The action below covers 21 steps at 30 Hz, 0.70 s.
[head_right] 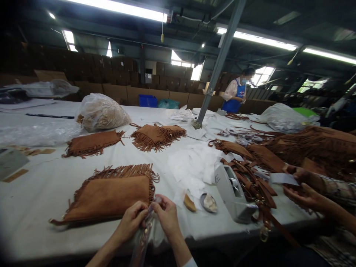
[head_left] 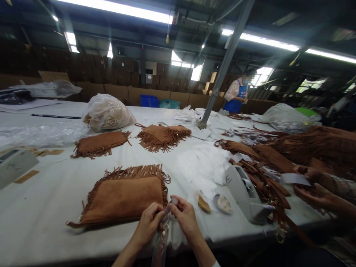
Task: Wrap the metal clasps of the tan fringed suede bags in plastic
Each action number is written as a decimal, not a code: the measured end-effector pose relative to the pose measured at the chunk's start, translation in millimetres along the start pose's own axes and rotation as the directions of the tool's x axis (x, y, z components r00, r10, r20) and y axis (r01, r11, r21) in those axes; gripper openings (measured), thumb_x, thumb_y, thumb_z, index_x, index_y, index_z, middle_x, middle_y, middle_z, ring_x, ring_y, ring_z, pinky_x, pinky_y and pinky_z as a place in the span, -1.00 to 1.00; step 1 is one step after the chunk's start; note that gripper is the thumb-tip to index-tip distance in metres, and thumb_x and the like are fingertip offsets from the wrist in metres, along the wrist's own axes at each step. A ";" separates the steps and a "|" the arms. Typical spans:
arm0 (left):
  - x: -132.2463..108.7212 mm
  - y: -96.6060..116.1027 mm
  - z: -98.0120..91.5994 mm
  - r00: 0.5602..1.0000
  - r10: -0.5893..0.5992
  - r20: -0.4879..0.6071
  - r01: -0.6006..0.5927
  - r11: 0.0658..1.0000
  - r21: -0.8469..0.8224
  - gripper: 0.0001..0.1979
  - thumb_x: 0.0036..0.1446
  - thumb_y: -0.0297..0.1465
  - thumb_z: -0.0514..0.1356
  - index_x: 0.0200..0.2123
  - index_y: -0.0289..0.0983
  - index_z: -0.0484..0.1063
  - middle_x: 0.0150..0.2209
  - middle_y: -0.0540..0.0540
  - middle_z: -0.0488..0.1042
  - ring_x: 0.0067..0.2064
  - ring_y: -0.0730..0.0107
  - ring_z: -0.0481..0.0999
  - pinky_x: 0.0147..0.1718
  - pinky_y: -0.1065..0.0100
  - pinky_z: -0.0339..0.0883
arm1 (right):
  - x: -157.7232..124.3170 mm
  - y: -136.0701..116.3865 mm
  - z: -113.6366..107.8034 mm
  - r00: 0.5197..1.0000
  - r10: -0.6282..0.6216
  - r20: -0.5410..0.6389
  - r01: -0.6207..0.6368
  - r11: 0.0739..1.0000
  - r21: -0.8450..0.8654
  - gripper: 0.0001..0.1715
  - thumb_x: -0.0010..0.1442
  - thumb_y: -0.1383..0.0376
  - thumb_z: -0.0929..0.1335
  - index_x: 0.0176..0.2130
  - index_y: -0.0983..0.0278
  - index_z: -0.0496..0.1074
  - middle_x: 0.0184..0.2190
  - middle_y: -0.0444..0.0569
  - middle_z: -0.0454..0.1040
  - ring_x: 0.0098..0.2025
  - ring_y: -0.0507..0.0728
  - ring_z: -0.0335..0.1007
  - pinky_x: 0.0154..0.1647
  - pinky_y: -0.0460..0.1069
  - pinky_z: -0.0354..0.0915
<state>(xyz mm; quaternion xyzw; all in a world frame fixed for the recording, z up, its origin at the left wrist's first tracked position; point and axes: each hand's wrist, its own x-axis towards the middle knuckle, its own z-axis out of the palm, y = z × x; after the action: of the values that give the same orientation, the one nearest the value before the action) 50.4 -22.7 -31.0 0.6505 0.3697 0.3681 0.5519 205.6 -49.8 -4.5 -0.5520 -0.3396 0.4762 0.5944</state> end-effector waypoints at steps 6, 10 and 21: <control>0.1 3.8 -2.3 0.999 0.039 0.016 -0.038 0.999 -0.010 -0.66 0.17 -0.25 0.09 -0.03 -0.26 0.38 -0.15 -0.17 0.42 -0.38 0.36 0.49 -0.42 0.38 0.35 | -1.2 7.0 1.9 0.993 0.056 -0.107 -0.047 0.995 0.087 -0.46 -0.19 0.18 0.52 -0.21 0.41 0.46 -0.61 -0.15 0.45 -0.63 -0.06 0.18 -0.61 -0.14 0.11; -0.3 9.0 -0.9 0.995 0.086 0.046 -0.088 0.995 0.049 -0.74 0.15 -0.25 0.12 -0.26 -0.28 0.53 -0.16 -0.19 0.42 -0.30 0.30 0.49 -0.40 0.41 0.37 | -3.4 3.0 8.6 0.995 0.014 -0.100 -0.005 0.997 0.082 -0.41 -0.22 0.16 0.53 -0.19 0.40 0.46 -0.63 -0.17 0.43 -0.63 -0.05 0.20 -0.61 -0.13 0.14; 4.6 6.0 -8.0 0.995 0.015 0.097 -0.011 0.999 -0.047 -0.70 0.14 -0.22 0.13 -0.40 -0.32 0.52 -0.18 -0.19 0.44 -0.57 0.50 0.44 -0.53 0.43 0.35 | -1.1 8.4 15.4 0.993 0.004 -0.121 0.008 0.995 0.095 -0.38 -0.18 0.08 0.51 -0.19 0.41 0.47 -0.64 -0.15 0.45 -0.62 0.00 0.30 -0.60 -0.11 0.18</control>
<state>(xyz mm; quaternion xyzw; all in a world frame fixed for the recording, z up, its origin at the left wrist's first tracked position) 45.8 -15.7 -23.8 0.6570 0.3293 0.3480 0.5820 189.3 -46.3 -10.1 -0.5504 -0.2802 0.4569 0.6402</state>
